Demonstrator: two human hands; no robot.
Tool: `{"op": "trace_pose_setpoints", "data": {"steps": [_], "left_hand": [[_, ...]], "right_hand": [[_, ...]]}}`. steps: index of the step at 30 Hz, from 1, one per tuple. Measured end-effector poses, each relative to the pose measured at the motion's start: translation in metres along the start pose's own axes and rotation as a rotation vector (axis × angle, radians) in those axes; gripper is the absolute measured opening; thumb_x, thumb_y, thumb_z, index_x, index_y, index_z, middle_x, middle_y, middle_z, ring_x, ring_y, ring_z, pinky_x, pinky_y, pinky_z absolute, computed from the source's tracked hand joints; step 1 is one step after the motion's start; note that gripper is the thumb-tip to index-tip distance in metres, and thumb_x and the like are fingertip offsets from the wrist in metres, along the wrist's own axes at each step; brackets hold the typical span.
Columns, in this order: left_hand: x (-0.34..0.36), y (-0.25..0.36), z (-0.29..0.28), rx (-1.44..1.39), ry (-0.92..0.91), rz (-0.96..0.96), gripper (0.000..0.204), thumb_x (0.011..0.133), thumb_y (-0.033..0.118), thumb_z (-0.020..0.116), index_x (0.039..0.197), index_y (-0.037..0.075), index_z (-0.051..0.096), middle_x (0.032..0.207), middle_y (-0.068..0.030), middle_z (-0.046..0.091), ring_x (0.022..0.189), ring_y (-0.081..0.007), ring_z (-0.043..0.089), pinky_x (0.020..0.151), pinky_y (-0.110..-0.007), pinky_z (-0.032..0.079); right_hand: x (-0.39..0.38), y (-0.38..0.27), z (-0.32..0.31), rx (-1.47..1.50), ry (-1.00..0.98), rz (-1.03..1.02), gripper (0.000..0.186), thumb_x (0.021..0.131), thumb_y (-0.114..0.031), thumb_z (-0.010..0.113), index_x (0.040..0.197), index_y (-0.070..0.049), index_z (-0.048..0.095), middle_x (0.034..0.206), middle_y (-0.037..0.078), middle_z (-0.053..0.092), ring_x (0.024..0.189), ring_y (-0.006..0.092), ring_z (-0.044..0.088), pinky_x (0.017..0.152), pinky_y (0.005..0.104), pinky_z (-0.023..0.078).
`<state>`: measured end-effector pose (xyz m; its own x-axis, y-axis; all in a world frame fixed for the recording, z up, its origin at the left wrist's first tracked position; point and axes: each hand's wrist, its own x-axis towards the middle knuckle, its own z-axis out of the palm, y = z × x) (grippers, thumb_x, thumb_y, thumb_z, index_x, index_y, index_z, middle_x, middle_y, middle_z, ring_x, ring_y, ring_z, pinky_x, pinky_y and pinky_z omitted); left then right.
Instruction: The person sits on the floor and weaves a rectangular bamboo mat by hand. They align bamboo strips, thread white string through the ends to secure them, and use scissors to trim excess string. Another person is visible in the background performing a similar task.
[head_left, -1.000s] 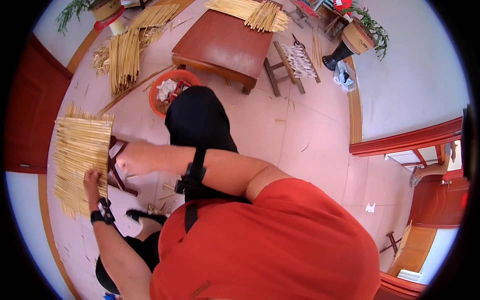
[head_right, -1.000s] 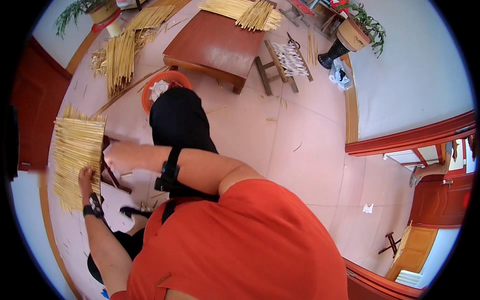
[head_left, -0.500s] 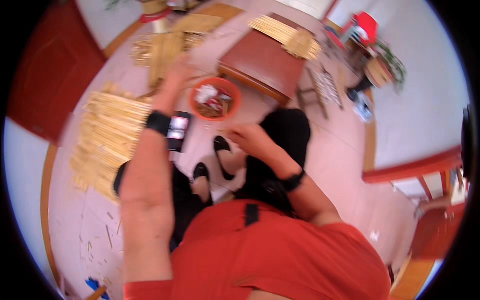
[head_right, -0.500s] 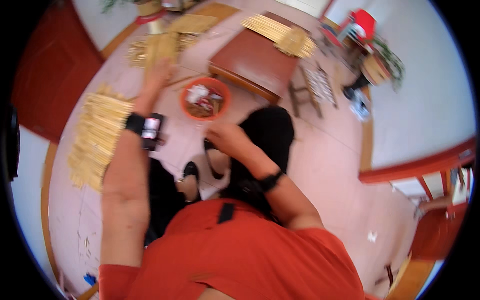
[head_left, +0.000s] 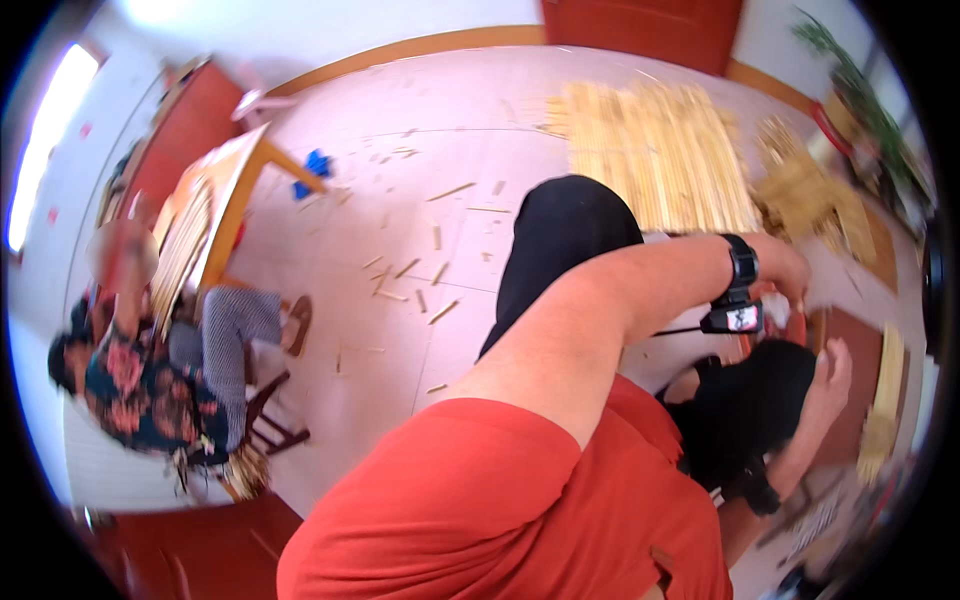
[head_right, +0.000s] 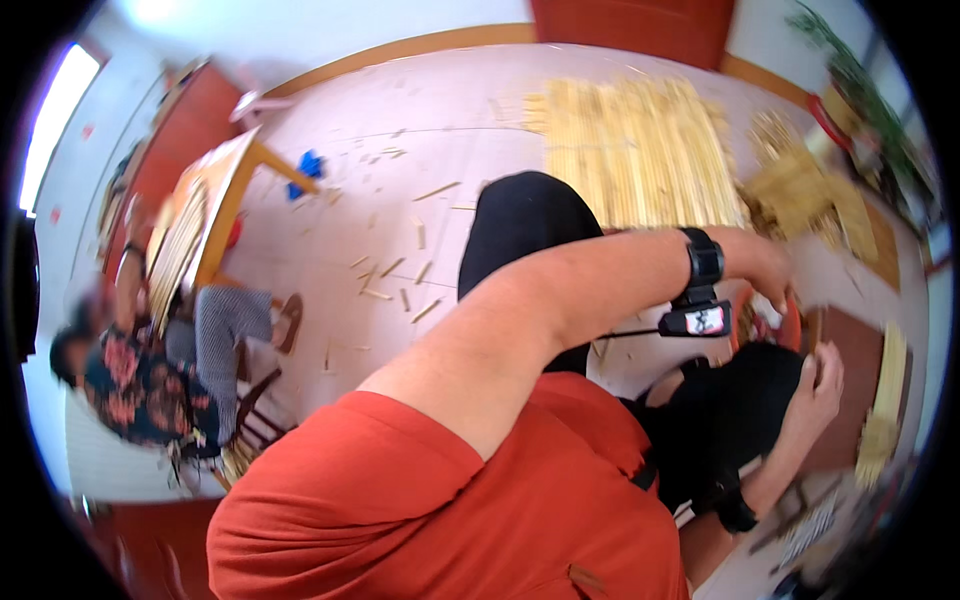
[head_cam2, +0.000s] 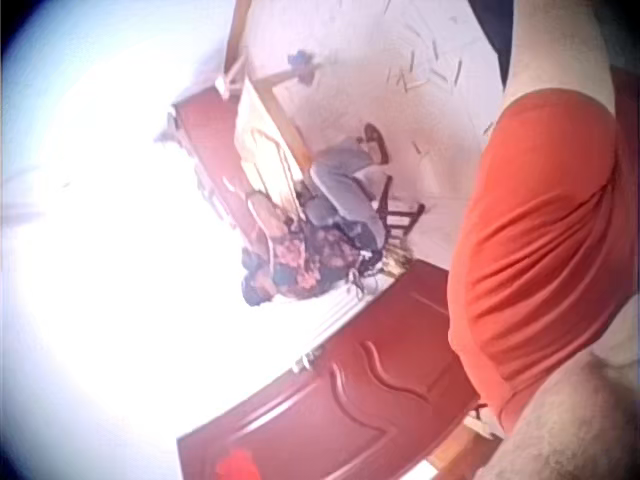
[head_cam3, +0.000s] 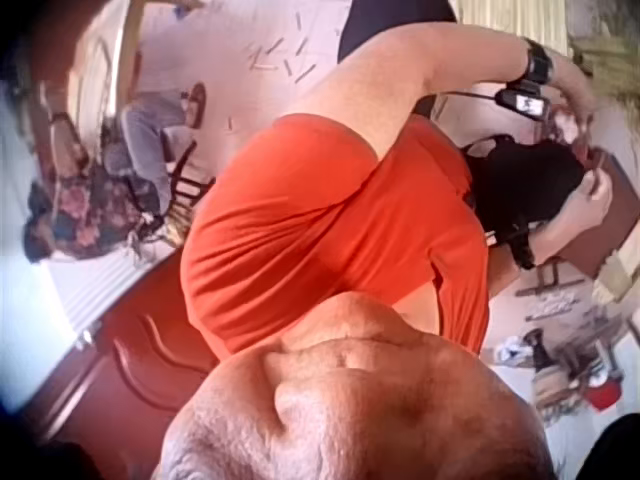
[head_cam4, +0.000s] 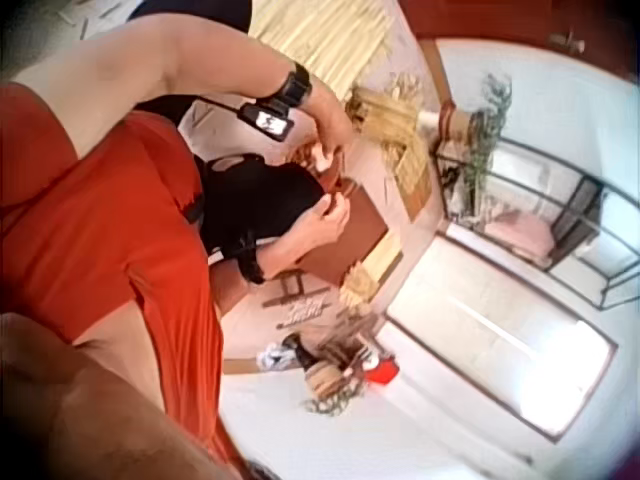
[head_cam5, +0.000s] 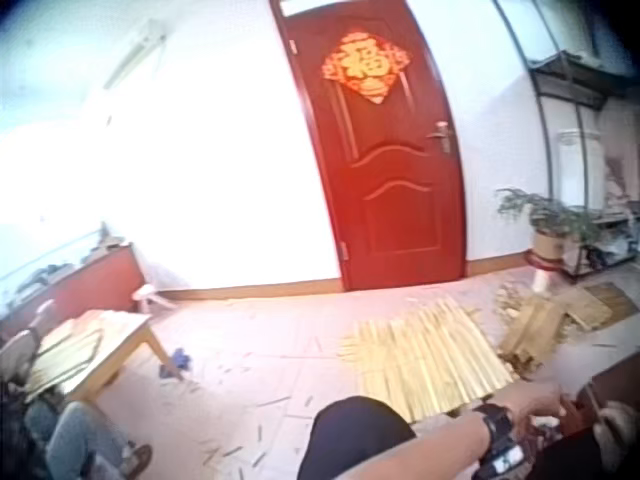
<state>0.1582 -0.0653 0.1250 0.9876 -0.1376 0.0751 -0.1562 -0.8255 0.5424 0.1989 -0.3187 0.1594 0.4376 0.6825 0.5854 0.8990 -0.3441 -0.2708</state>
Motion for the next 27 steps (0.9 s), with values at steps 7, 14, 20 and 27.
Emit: {"op": "trace_pose_setpoints", "data": {"steps": [7,14,20,27], "left_hand": [[-0.125,-0.049,-0.054,0.078,0.102,-0.395,0.04,0.076,0.035,0.066,0.105,0.008,0.068,0.101,-0.013,0.067,0.096,-0.0304,0.062,0.084,-0.04,0.047],[-0.246,-0.133,-0.044,-0.065,0.291,-0.672,0.042,0.075,0.036,0.068,0.104,0.006,0.067,0.1,-0.0141,0.067,0.095,-0.0305,0.062,0.083,-0.039,0.048],[-0.301,-0.17,-0.029,-0.186,0.405,-0.815,0.039,0.073,0.035,0.07,0.101,0.007,0.069,0.091,-0.014,0.068,0.09,-0.0291,0.064,0.081,-0.039,0.049],[-0.323,-0.153,-0.025,-0.295,0.588,-0.837,0.035,0.073,0.029,0.069,0.098,0.005,0.068,0.096,-0.016,0.067,0.092,-0.031,0.063,0.082,-0.039,0.049]], "right_hand": [[0.052,-0.029,0.054,-0.09,-0.661,-0.006,0.028,0.082,-0.018,0.06,0.106,-0.004,0.061,0.111,0.014,0.059,0.108,0.0324,0.051,0.092,0.0403,0.041],[0.094,-0.024,0.121,-0.234,-1.023,-0.145,0.028,0.072,-0.024,0.066,0.092,-0.005,0.067,0.088,0.018,0.065,0.085,0.0344,0.062,0.078,0.0413,0.048],[0.099,-0.016,0.16,0.008,-1.084,-0.026,0.024,0.069,-0.012,0.068,0.09,0.001,0.067,0.081,0.019,0.065,0.077,0.0296,0.064,0.072,0.0372,0.05],[0.115,0.007,0.211,0.132,-1.208,0.162,0.025,0.071,-0.009,0.062,0.091,0.005,0.062,0.08,0.016,0.063,0.076,0.0243,0.062,0.072,0.0334,0.049]]}}
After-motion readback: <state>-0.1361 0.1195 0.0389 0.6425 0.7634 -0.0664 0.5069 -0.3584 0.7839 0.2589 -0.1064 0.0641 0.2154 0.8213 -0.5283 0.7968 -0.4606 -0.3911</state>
